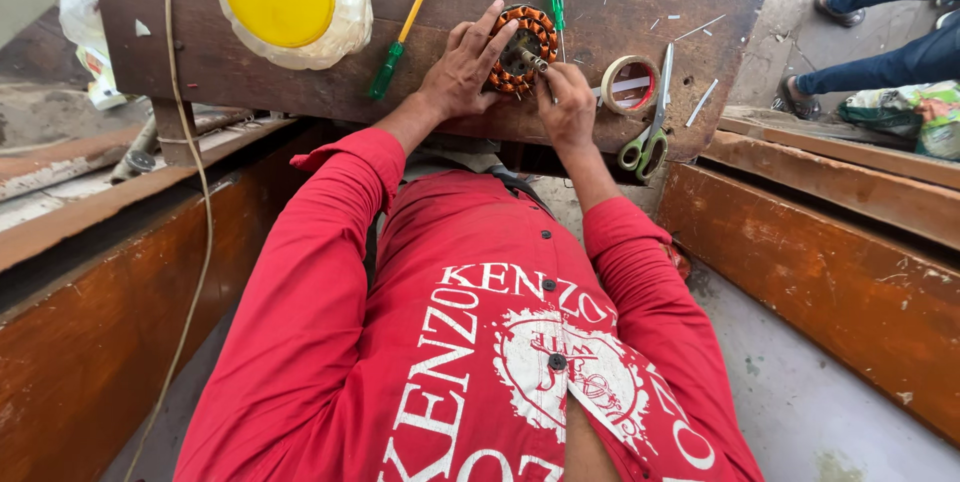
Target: The person works on a circular electrical component at a cluttered workbench, using scissors to cut tape and wire, and a screwdriver to adjust parts. They retrieve a small box from a drawer and continue manipulating the component and wires.
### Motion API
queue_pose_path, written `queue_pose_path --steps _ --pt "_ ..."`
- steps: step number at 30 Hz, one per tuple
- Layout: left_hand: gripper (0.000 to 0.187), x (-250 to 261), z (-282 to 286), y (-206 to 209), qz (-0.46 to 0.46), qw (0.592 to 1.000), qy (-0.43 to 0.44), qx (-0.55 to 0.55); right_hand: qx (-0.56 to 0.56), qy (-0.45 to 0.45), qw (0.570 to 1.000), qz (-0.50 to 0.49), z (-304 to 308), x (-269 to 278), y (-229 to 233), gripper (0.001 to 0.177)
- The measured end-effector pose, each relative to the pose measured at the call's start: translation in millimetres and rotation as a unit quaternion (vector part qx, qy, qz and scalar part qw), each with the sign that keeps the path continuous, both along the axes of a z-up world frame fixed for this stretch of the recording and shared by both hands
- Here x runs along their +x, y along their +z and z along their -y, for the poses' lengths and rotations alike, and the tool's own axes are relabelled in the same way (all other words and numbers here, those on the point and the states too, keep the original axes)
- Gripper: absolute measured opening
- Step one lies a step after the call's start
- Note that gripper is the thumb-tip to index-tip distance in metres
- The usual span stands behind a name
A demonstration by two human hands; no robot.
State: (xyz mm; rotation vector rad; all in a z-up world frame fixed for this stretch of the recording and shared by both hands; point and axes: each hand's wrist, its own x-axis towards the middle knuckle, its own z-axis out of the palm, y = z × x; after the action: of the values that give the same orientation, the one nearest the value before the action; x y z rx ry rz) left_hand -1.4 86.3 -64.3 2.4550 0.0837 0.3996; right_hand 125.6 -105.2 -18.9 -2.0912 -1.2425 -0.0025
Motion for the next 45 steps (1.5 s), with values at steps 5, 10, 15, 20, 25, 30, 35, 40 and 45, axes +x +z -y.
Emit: queue_pose_path --steps 5,10,15,20,25,30,35,40,45 --pt "0.125 -8.2 -5.4 -2.0 0.018 1.000 0.001 0.018 -0.007 -0.012 1.000 0.011 -5.5 -7.8 -10.1 0.012" --pt "0.127 -2.1 -5.9 6.2 0.009 1.000 -0.010 0.000 -0.035 -0.032 0.997 0.055 3.5 -15.6 -16.0 0.018" --pt "0.127 -3.6 -8.1 6.4 0.016 1.000 -0.015 0.010 -0.128 -0.021 0.986 0.103 14.0 -39.4 -30.9 0.055" --pt "0.124 -3.2 -6.3 7.0 -0.001 1.000 -0.013 0.008 -0.170 -0.020 0.984 0.040 23.4 -40.2 -33.6 0.064" --pt "0.122 -5.7 -4.5 5.5 0.005 1.000 -0.015 0.002 -0.140 -0.001 0.990 0.003 25.0 -39.4 -31.5 0.067" --pt "0.125 -4.2 -2.8 1.5 -0.014 1.000 -0.012 0.008 -0.147 0.004 0.989 -0.019 25.2 -33.5 -13.5 0.069" --pt "0.130 -4.0 -7.9 3.7 0.023 1.000 0.007 0.004 -0.065 -0.094 0.987 -0.115 7.9 -38.0 16.1 0.079" --pt "0.124 -19.6 18.8 12.1 0.053 0.996 0.069 0.023 -0.099 -0.115 0.983 -0.107 -8.4 -45.3 28.3 0.038" --pt "0.074 -37.8 56.7 26.9 0.017 0.993 0.110 0.045 0.012 -0.077 0.992 -0.101 3.2 -46.9 33.9 0.015"
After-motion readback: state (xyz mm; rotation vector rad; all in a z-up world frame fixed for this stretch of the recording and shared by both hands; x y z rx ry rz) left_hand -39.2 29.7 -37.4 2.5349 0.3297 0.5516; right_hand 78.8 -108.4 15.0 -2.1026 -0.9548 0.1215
